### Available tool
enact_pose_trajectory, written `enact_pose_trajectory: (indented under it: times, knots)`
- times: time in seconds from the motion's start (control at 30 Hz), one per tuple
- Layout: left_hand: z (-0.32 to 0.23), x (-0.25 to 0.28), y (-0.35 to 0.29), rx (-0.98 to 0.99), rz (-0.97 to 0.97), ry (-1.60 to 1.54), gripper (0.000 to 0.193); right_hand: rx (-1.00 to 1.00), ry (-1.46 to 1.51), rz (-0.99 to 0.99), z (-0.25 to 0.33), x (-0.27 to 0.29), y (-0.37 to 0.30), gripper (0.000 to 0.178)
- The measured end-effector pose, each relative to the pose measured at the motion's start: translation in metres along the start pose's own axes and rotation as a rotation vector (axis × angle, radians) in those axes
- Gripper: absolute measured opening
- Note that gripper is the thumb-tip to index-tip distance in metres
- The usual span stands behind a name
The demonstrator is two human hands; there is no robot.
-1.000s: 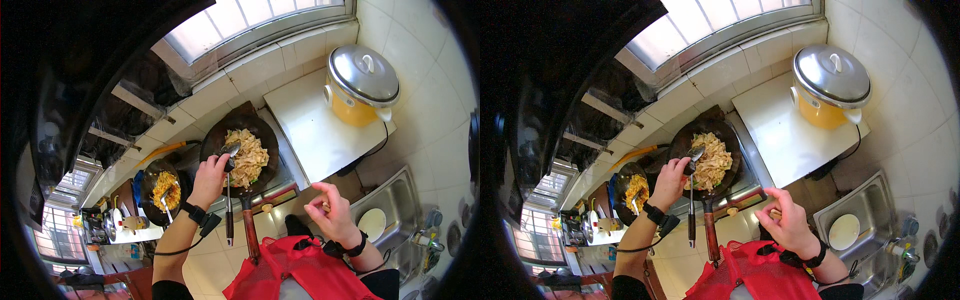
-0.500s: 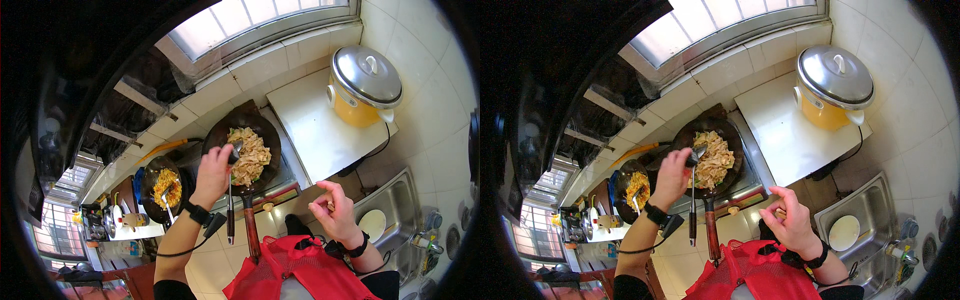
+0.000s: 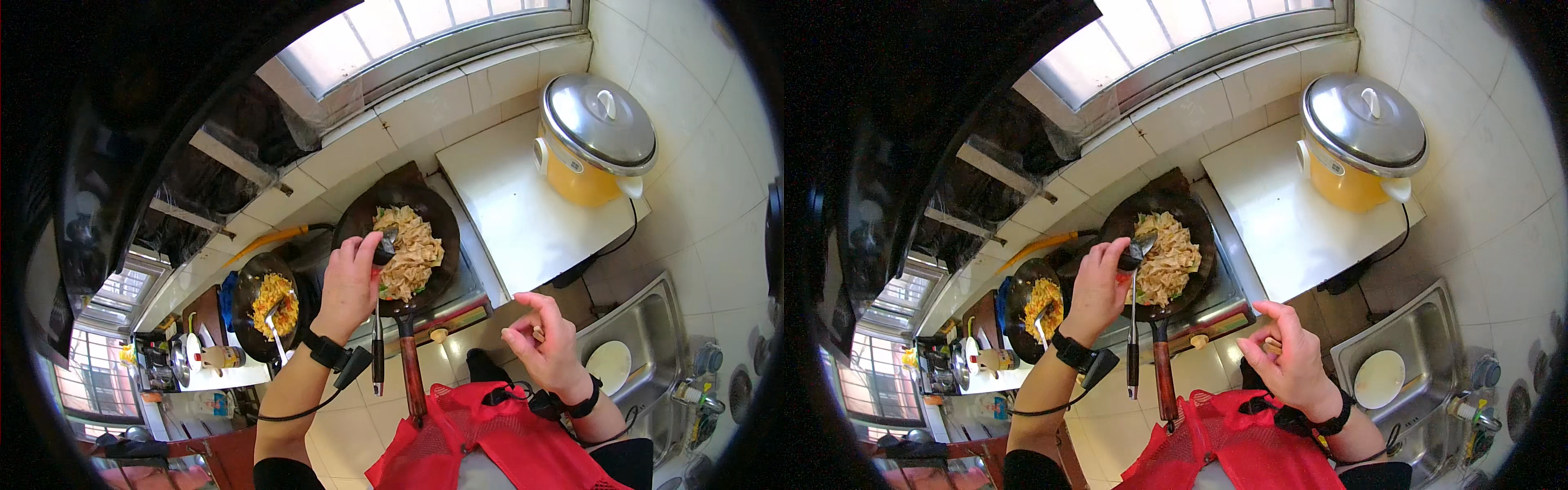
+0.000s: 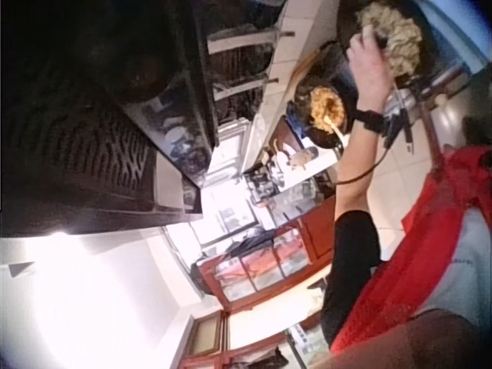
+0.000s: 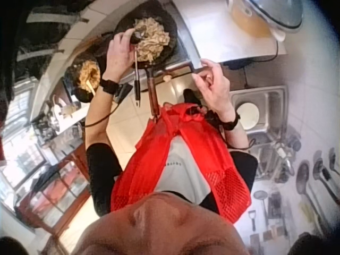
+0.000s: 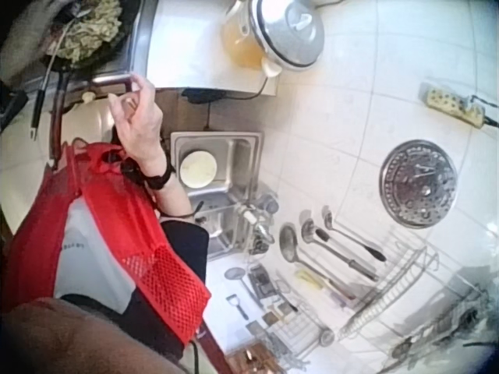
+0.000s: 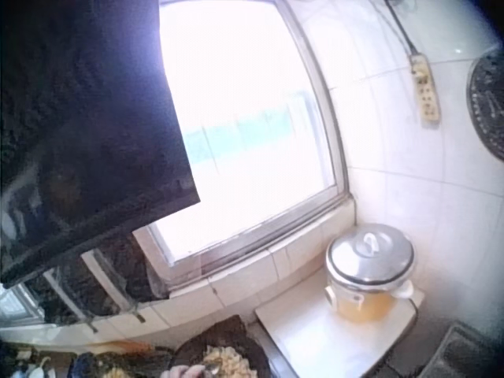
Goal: The person stirs noodles and eggs in two separate woks on a stovetop using a spatula and chopsticks. The person shakes a seasoning container over the woks and continues stirring the food.
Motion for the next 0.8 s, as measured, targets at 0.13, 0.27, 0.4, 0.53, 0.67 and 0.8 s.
enact_pose_trajectory:
  times: [0.13,0.27,0.4,0.53,0.67,0.8]
  knots:
    - [0.01,-0.022,-0.017,0.097,0.334,0.127,0.06,0.014,0.023,0.013,0.001,-0.002,-0.004,0.048]
    - [0.002,-0.005,-0.003,-0.006,0.022,0.039,0.061,0.007,0.024,-0.004,0.003,0.0,-0.007,0.047]
    - [0.007,-0.023,-0.015,0.063,0.137,0.075,0.061,0.02,0.039,-0.004,0.004,0.001,-0.011,0.046]
    - [0.003,-0.007,-0.014,0.095,0.07,0.045,0.061,0.024,0.034,-0.004,0.006,0.0,-0.017,0.046]
    - [-0.008,-0.003,-0.009,0.063,-0.08,0.003,0.061,-0.009,0.102,-0.02,-0.003,-0.001,-0.021,0.045]
    - [0.005,-0.013,-0.021,0.188,0.294,0.145,0.063,0.065,0.02,-0.005,0.014,0.002,-0.024,0.045]
Point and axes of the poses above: each hand's wrist, its own y-axis towards the middle knuckle, its own x-axis out of the back of the hand, z = x × y, the point moved 2 cm from there along y, towards the middle knuckle, and after that the axes turned 5 degrees about -z, right-handed, at the moved point
